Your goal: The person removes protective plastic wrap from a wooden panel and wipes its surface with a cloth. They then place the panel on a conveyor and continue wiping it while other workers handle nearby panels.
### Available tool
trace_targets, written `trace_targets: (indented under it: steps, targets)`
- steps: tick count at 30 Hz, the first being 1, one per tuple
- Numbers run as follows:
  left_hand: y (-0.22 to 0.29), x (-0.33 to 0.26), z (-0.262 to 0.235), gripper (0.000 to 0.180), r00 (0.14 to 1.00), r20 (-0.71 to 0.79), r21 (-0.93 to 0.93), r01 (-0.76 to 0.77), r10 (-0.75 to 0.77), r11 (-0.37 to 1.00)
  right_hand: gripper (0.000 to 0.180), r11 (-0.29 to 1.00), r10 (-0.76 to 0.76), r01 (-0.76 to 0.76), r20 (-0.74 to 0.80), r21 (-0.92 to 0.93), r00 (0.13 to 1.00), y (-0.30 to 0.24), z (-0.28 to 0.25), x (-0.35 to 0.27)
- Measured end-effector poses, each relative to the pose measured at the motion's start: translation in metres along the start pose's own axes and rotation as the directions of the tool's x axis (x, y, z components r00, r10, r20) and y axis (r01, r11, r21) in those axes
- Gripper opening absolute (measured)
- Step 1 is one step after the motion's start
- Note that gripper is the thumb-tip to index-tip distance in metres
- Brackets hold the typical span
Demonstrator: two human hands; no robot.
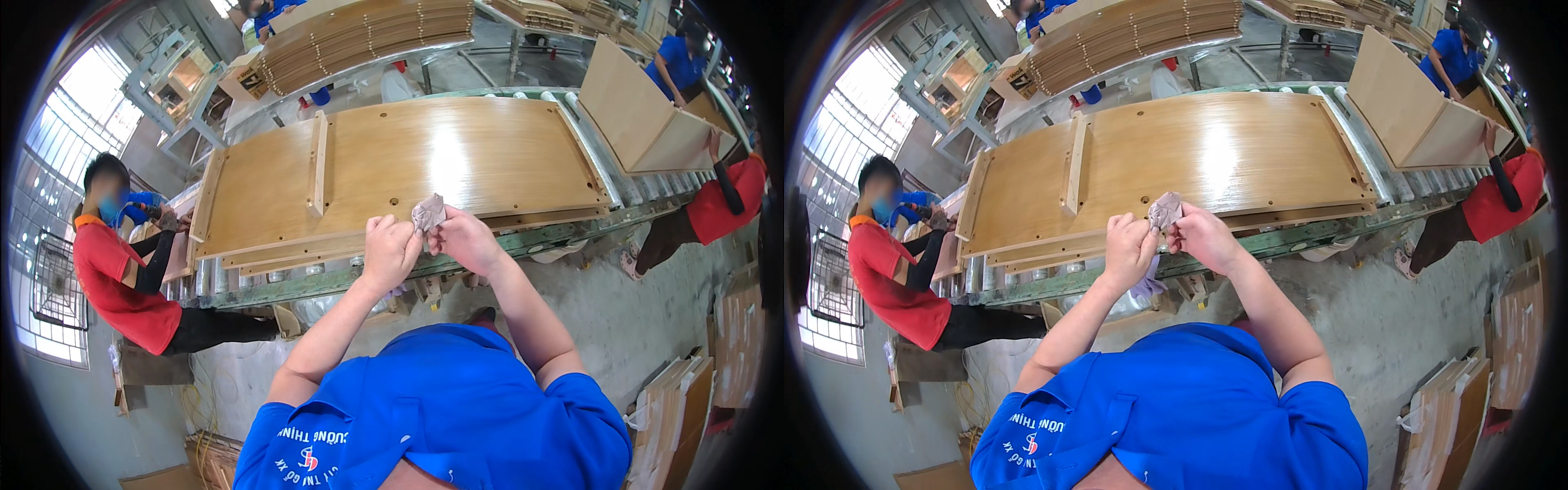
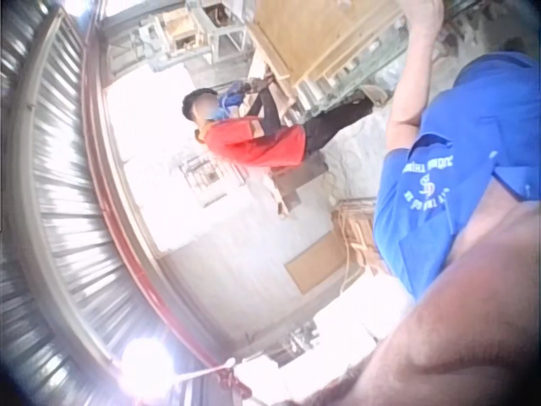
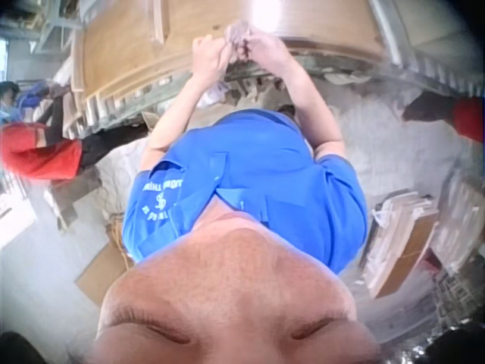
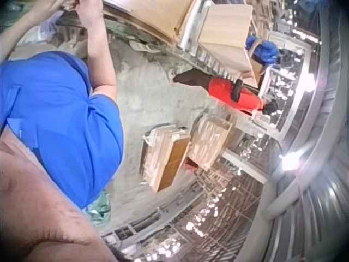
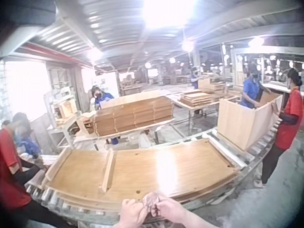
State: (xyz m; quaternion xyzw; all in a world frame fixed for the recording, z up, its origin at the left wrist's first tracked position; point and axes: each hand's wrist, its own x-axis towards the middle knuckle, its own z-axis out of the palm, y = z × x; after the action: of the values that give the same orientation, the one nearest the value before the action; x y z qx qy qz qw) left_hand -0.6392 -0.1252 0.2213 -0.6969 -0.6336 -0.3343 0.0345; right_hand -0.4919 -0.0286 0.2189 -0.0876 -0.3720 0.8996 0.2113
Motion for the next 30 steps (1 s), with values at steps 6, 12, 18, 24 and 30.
trace_targets:
  steps: [6,12,18,24,30]
  targets:
    - [0.012,0.031,0.032,0.029,0.83,0.475,-0.729,0.558,-0.293,0.397,0.014,0.989,-0.067,0.069,-0.02,0.129,0.998,-0.036,-0.042,-0.018]
    - [0.044,0.088,0.073,0.036,0.649,0.76,-0.599,0.714,0.022,-0.364,0.013,0.985,-0.165,0.169,-0.132,0.02,0.978,-0.09,-0.101,-0.037]
    - [0.084,0.165,0.145,0.039,0.666,0.738,-0.583,0.711,0.111,-0.393,0.012,0.84,-0.451,0.357,-0.159,-0.408,0.878,-0.152,-0.176,-0.055]
    - [0.117,0.231,0.227,0.025,0.847,0.494,-0.839,0.524,-0.197,0.147,0.019,0.72,-0.628,0.373,-0.319,-0.585,0.71,-0.186,-0.214,-0.056]
    - [0.141,0.273,0.285,0.019,0.861,0.401,-0.891,0.446,-0.314,0.087,0.03,0.686,-0.695,0.444,-0.338,-0.577,0.635,-0.203,-0.25,-0.048]
